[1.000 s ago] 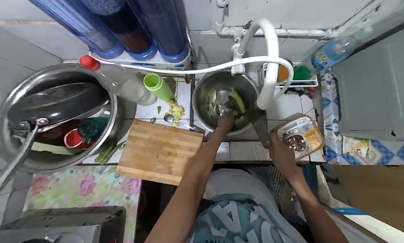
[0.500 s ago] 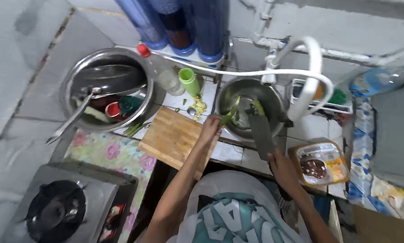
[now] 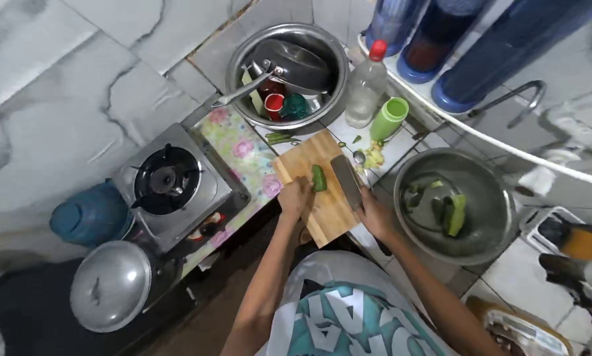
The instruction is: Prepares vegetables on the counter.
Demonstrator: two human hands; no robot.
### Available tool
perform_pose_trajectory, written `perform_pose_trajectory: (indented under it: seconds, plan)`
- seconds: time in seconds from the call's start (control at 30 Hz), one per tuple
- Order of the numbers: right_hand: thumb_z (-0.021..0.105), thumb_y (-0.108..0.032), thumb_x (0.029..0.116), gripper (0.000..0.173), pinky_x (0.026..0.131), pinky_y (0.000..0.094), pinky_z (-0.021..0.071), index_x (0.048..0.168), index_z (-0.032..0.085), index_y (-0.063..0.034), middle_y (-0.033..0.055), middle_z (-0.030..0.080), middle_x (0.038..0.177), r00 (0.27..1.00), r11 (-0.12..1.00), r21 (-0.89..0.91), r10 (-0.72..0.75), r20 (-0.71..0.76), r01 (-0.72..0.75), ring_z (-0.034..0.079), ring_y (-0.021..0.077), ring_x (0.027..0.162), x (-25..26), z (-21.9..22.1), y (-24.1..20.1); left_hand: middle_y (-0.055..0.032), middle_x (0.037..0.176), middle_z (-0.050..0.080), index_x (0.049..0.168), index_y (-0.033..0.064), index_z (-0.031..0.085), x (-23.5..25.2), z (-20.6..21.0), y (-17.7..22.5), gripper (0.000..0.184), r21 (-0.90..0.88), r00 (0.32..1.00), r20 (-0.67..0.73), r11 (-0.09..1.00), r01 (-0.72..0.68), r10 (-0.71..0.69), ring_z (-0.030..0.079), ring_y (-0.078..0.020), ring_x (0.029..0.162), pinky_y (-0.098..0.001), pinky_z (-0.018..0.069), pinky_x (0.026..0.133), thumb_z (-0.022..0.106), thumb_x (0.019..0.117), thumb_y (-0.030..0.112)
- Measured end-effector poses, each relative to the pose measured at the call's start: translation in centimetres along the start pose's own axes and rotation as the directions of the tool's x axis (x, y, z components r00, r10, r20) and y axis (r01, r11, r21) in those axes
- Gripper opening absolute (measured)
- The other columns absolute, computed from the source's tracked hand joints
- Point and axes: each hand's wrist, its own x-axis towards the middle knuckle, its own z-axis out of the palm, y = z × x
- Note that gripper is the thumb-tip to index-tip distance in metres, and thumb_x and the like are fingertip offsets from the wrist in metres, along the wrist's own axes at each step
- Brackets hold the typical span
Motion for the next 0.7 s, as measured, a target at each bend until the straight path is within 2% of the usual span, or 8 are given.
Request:
perform_pose_trajectory:
  seconds: [0.07, 0.13, 0.27, 0.4, 0.47, 0.57, 0.7]
  plan:
    - [0.051, -0.014, 0.1045, 0.062, 0.105, 0.0562, 0.0481, 0.160, 0.027, -0.0011, 0.0269, 0.056, 0.142, 1.000, 0.999, -0.044, -0.023, -0.004, 0.023, 0.061, 0.0416, 0.124, 0.9, 0.8, 0.0, -0.0272, 0.122, 0.064, 0.128, -0.0037, 0.063, 0.9, 1.6, -0.7, 0.049, -0.161, 0.988, -0.110, 0.978, -0.129, 0.112, 0.063, -0.0423, 0.116, -0.0577, 0.0496, 0.101, 0.070, 0.0978, 0.034]
    - [0.050, -0.013, 0.1040, 0.059, 0.102, 0.0571, 0.0497, 0.158, 0.031, -0.0017, 0.0270, 0.060, 0.137, 1.000, 0.996, -0.086, -0.016, 0.006, 0.016, 0.063, 0.0429, 0.121, 1.9, 1.6, -0.1, -0.0266, 0.130, 0.062, 0.132, -0.0023, 0.062, 1.7, 3.2, -0.7, 0.047, -0.269, 0.973, -0.144, 0.939, -0.214, 0.180, 0.060, -0.0411, 0.121, -0.0546, 0.0484, 0.105, 0.075, 0.0941, 0.023]
    - [0.049, -0.014, 0.1044, 0.061, 0.103, 0.0591, 0.0486, 0.160, 0.028, -0.0034, 0.0273, 0.061, 0.135, 1.000, 0.994, -0.109, -0.003, 0.022, 0.005, 0.062, 0.0445, 0.121, 2.0, 2.0, -0.4, -0.0219, 0.129, 0.064, 0.128, -0.0007, 0.067, 2.4, 4.5, -0.2, 0.036, -0.330, 0.966, -0.137, 0.910, -0.252, 0.217, 0.063, -0.0346, 0.119, -0.0485, 0.0498, 0.106, 0.071, 0.0953, 0.014]
    - [0.049, -0.012, 0.1028, 0.052, 0.090, 0.0605, 0.0539, 0.153, 0.041, 0.0008, 0.0266, 0.071, 0.110, 0.998, 0.988, -0.144, -0.056, -0.030, 0.051, 0.069, 0.0455, 0.105, -0.1, 2.4, -0.6, -0.0211, 0.132, 0.062, 0.127, 0.0014, 0.069, 2.4, 5.1, -0.5, 0.033, -0.366, 0.955, -0.169, 0.884, -0.292, 0.245, 0.062, -0.0349, 0.120, -0.0484, 0.0501, 0.105, 0.071, 0.0947, 0.010]
    - [0.046, -0.013, 0.1043, 0.051, 0.086, 0.0600, 0.0546, 0.153, 0.039, 0.0010, 0.0252, 0.072, 0.101, 0.998, 0.986, -0.155, -0.060, -0.009, 0.058, 0.070, 0.0453, 0.098, -0.4, 2.4, -0.7, -0.0198, 0.134, 0.061, 0.129, 0.0039, 0.069, 2.4, 5.1, -0.3, 0.034, -0.372, 0.953, -0.177, 0.880, -0.295, 0.244, 0.061, -0.0341, 0.122, -0.0475, 0.0501, 0.105, 0.069, 0.0953, 0.008]
    - [0.045, -0.012, 0.1049, 0.047, 0.082, 0.0587, 0.0560, 0.150, 0.043, 0.0003, 0.0244, 0.072, 0.097, 0.999, 0.981, -0.187, -0.052, -0.006, 0.050, 0.071, 0.0452, 0.094, -0.5, 2.5, -1.1, -0.0190, 0.133, 0.061, 0.131, 0.0069, 0.069, 2.3, 5.1, -0.2, 0.034, -0.341, 0.955, -0.165, 0.894, -0.291, 0.247, 0.061, -0.0341, 0.122, -0.0476, 0.0508, 0.104, 0.066, 0.0971, 0.009]
    - [0.042, -0.013, 0.1064, 0.047, 0.084, 0.0600, 0.0547, 0.152, 0.041, -0.0009, 0.0257, 0.072, 0.098, 0.999, 0.973, -0.229, -0.031, 0.015, 0.034, 0.070, 0.0470, 0.097, -0.9, 1.7, -2.0, -0.0205, 0.136, 0.058, 0.135, 0.0086, 0.066, 2.3, 4.5, 0.2, 0.037, -0.307, 0.960, -0.109, 0.910, -0.278, 0.257, 0.057, -0.0365, 0.125, -0.0495, 0.0491, 0.105, 0.063, 0.0976, 0.007]
